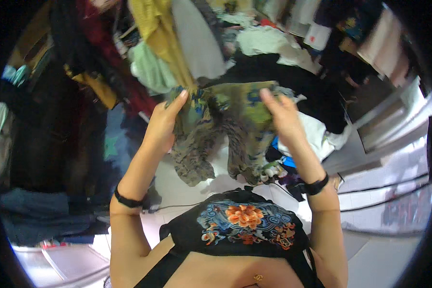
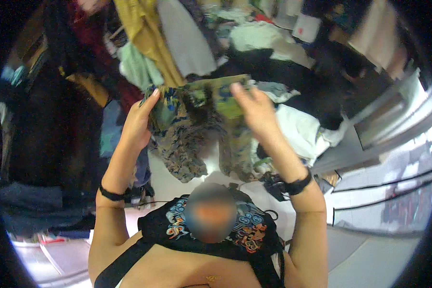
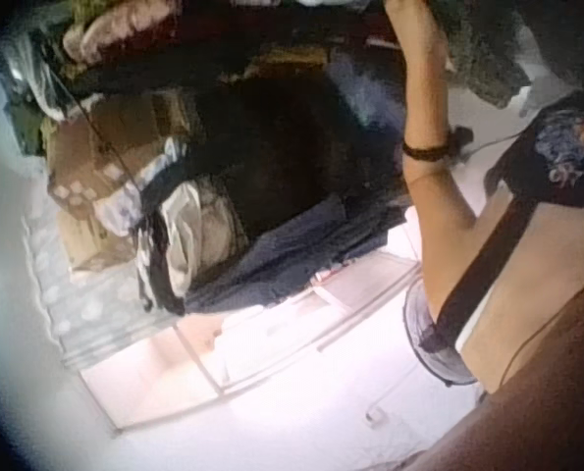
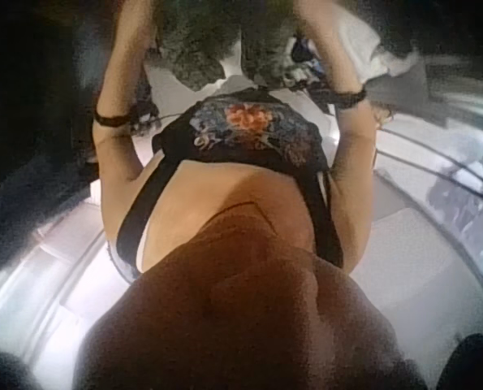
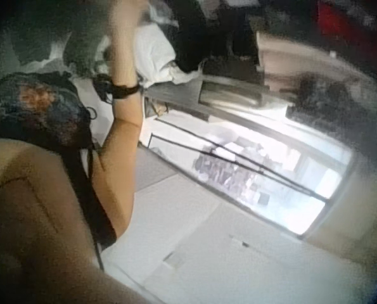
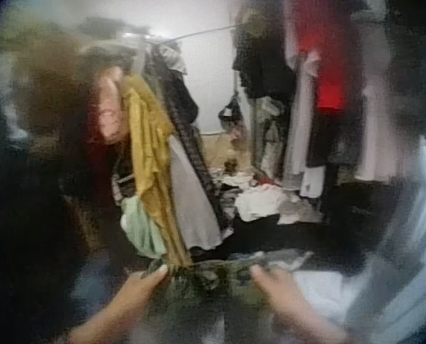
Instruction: The person folds various garments, including a white shirt, a patterned top, and a yellow shirt, in a cluttered room. The person uses a hanger to fold the yellow shirt and places the folded items on a pile.
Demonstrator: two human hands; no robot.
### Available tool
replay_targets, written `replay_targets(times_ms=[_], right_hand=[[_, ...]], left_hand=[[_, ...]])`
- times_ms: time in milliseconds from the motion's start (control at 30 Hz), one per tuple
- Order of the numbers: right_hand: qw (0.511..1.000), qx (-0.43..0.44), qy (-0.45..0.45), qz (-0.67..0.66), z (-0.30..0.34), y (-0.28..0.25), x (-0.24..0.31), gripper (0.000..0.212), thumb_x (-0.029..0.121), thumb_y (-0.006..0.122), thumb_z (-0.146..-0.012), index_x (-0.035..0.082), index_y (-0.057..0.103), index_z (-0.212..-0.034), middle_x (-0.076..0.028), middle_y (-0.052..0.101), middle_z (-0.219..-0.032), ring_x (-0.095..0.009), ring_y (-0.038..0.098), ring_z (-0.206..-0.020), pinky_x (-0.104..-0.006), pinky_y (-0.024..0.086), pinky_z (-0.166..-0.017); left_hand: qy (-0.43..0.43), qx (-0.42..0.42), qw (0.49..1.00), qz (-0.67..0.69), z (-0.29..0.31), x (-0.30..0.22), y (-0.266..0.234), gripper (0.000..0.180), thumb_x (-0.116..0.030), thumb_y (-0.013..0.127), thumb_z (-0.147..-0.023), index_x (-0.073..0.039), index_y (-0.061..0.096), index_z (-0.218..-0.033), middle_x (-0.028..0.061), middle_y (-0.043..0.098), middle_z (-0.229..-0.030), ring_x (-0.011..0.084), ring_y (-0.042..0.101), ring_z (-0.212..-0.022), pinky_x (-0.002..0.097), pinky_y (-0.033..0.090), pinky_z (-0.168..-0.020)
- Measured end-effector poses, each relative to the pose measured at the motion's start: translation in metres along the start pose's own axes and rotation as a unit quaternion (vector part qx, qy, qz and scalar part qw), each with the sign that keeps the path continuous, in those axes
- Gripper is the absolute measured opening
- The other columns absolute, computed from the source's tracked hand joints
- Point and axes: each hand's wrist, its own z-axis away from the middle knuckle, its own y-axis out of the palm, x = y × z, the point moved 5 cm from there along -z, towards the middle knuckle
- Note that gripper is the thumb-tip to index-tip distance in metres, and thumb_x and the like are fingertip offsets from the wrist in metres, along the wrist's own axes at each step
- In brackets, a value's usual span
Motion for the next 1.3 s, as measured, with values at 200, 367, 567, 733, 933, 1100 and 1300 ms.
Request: replay_targets(times_ms=[200,367,567,733,933,1100,1300], right_hand=[[0.993,0.039,-0.083,0.072,0.017,0.033,-0.005,0.034,0.030,0.054,-0.102,-0.001,0.062,-0.113,-0.006,0.067,-0.094,-0.009,0.054,-0.087,-0.0292,0.048,-0.080],[0.995,0.080,-0.028,0.051,0.019,0.032,-0.011,0.035,0.027,0.053,-0.102,-0.001,0.060,-0.122,-0.009,0.068,-0.106,-0.013,0.060,-0.097,-0.0312,0.048,-0.086],[0.920,0.123,-0.166,0.332,0.053,0.065,-0.006,0.053,0.029,0.064,-0.094,-0.001,0.052,-0.136,-0.022,0.050,-0.141,-0.030,0.053,-0.127,-0.0366,0.045,-0.103],[0.908,0.264,-0.141,0.293,0.063,0.085,-0.008,0.043,0.026,0.072,-0.090,0.006,0.064,-0.127,-0.023,0.045,-0.146,-0.031,0.057,-0.122,-0.0377,0.048,-0.098],[0.924,0.286,-0.118,0.227,0.036,0.107,0.025,0.029,0.026,0.068,-0.092,0.006,0.070,-0.114,-0.011,0.067,-0.123,-0.020,0.066,-0.102,-0.0315,0.053,-0.086],[0.952,0.224,-0.102,0.181,-0.022,0.136,0.106,0.030,0.023,0.065,-0.096,0.004,0.067,-0.119,-0.005,0.069,-0.114,-0.012,0.064,-0.099,-0.0275,0.051,-0.087],[0.895,0.177,-0.339,0.231,-0.141,0.199,0.225,0.035,0.023,0.065,-0.095,0.001,0.065,-0.122,-0.005,0.067,-0.114,-0.012,0.061,-0.101,-0.0277,0.049,-0.088]], left_hand=[[0.009,0.048,0.999,0.005,0.010,0.022,0.048,0.034,-0.028,0.056,-0.101,0.001,0.062,-0.117,0.0076,0.068,-0.109,0.0160,0.066,-0.095,0.0317,0.053,-0.085],[-0.001,0.085,0.994,0.066,-0.003,0.027,0.043,0.039,-0.024,0.058,-0.098,-0.003,0.055,-0.131,0.0078,0.064,-0.120,0.0194,0.066,-0.100,0.0350,0.053,-0.091],[-0.047,0.151,0.987,-0.030,0.006,0.045,0.033,0.056,-0.018,0.072,-0.089,-0.016,0.049,-0.140,-0.0003,0.056,-0.123,0.0098,0.053,-0.106,0.0258,0.046,-0.081],[-0.072,0.153,0.985,0.021,0.003,0.061,-0.003,0.042,-0.003,0.067,-0.087,-0.007,0.051,-0.125,0.0026,0.059,-0.115,0.0109,0.056,-0.103,0.0265,0.046,-0.091],[0.039,0.160,0.982,-0.089,0.022,0.033,-0.042,0.040,0.004,0.060,-0.076,-0.005,0.060,-0.115,0.0006,0.059,-0.113,0.0105,0.052,-0.107,0.0254,0.041,-0.094],[0.054,0.168,0.976,-0.128,0.045,0.005,-0.097,0.036,-0.003,0.059,-0.074,-0.004,0.063,-0.110,-0.0002,0.059,-0.106,0.0100,0.053,-0.100,0.0242,0.042,-0.088],[0.054,0.143,0.984,-0.086,0.062,-0.025,-0.137,0.037,-0.002,0.058,-0.070,-0.003,0.064,-0.107,0.0009,0.062,-0.105,0.0106,0.056,-0.100,0.0243,0.043,-0.088]])
